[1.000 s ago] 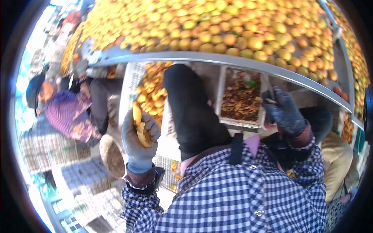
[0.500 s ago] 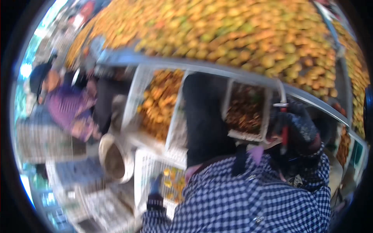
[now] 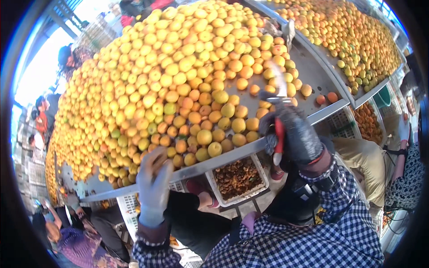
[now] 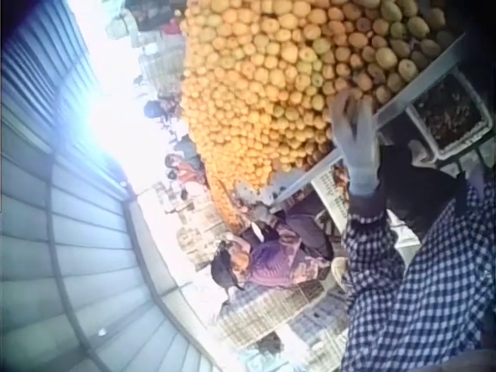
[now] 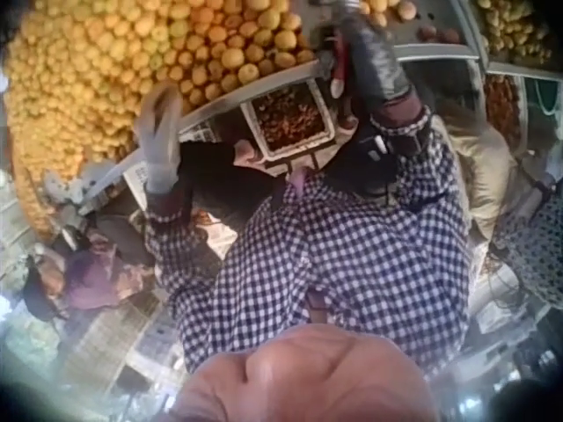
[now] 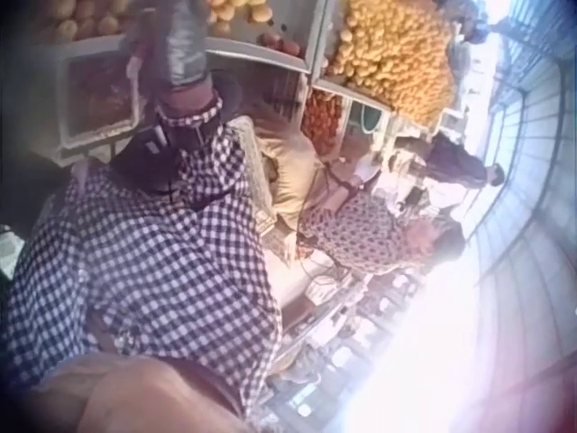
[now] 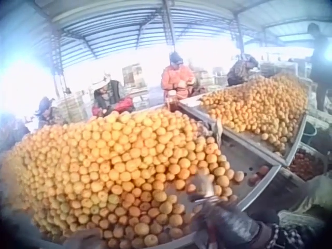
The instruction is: The person picks up an apricot from a pile, cuts it in half using a knife, and removes the pit. They place the pitted apricot halves into a white crate and drop the pit into a separate container, repeating the process.
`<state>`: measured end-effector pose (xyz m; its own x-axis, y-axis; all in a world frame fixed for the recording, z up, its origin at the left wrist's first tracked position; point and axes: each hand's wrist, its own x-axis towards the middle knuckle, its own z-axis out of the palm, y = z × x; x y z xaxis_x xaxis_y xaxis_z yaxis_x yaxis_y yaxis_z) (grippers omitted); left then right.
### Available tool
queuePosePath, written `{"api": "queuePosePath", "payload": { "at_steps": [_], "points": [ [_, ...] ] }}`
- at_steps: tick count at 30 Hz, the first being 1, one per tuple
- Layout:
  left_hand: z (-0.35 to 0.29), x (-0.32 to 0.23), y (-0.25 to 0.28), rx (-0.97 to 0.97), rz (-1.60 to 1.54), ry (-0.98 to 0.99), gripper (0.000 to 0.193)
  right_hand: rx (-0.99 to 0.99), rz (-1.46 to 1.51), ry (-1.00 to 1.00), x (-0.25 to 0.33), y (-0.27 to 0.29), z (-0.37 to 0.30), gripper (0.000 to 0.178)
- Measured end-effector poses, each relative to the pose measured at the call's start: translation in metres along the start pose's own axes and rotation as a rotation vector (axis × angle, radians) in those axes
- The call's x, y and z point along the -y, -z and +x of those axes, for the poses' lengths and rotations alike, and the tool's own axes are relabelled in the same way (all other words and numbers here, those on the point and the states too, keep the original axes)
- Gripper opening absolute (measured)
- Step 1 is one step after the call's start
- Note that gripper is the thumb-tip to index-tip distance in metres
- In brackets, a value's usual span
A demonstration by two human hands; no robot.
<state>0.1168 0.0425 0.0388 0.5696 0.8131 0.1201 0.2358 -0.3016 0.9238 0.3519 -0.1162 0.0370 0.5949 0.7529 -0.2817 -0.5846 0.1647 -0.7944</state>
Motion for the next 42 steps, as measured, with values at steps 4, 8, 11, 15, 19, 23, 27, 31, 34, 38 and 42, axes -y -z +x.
{"api": "queuePosePath", "payload": {
  "at_steps": [4,8,11,15,19,23,27,31,34,38,42],
  "points": [
    [0.092,0.008,-0.085,0.131,0.446,-0.383,0.041,-0.129,-0.549,0.306,-0.013,0.012,0.05,0.009],
    [0.147,0.026,-0.148,0.235,0.82,-0.232,0.05,-0.239,-0.305,0.178,-0.013,0.028,0.074,0.015],
    [0.164,0.031,-0.166,0.302,1.119,-0.144,0.055,-0.099,-0.526,0.6,-0.022,0.023,0.088,0.02],
    [0.165,0.036,-0.167,0.277,1.069,-0.262,0.055,-0.123,-0.758,0.468,-0.005,0.031,0.088,0.021],
    [0.125,-0.019,-0.122,0.305,0.423,-0.263,0.048,-0.11,-0.753,0.521,0.006,0.032,0.075,0.025],
    [0.053,-0.06,-0.066,0.341,-0.473,0.293,0.052,-0.046,-0.807,0.399,-0.007,0.03,0.067,0.029],
    [-0.003,-0.065,-0.034,0.235,-0.943,0.247,0.054,0.042,-0.793,0.45,-0.041,0.039,0.057,0.023],
    [-0.045,-0.046,-0.014,0.114,-0.893,0.213,0.062,0.275,-0.427,-0.06,-0.026,0.014,0.005,0.014],
    [-0.058,-0.046,-0.016,0.064,-0.639,0.176,0.068,0.47,-0.433,0.013,-0.025,-0.011,-0.04,0.028],
    [-0.074,-0.024,-0.011,0.277,-0.877,0.179,0.066,0.61,-0.445,0.164,-0.034,-0.043,-0.089,0.035],
    [-0.085,-0.023,-0.024,0.148,-1.033,0.111,0.058,0.591,-0.695,0.213,-0.048,-0.048,-0.105,0.028]
  ]
}}
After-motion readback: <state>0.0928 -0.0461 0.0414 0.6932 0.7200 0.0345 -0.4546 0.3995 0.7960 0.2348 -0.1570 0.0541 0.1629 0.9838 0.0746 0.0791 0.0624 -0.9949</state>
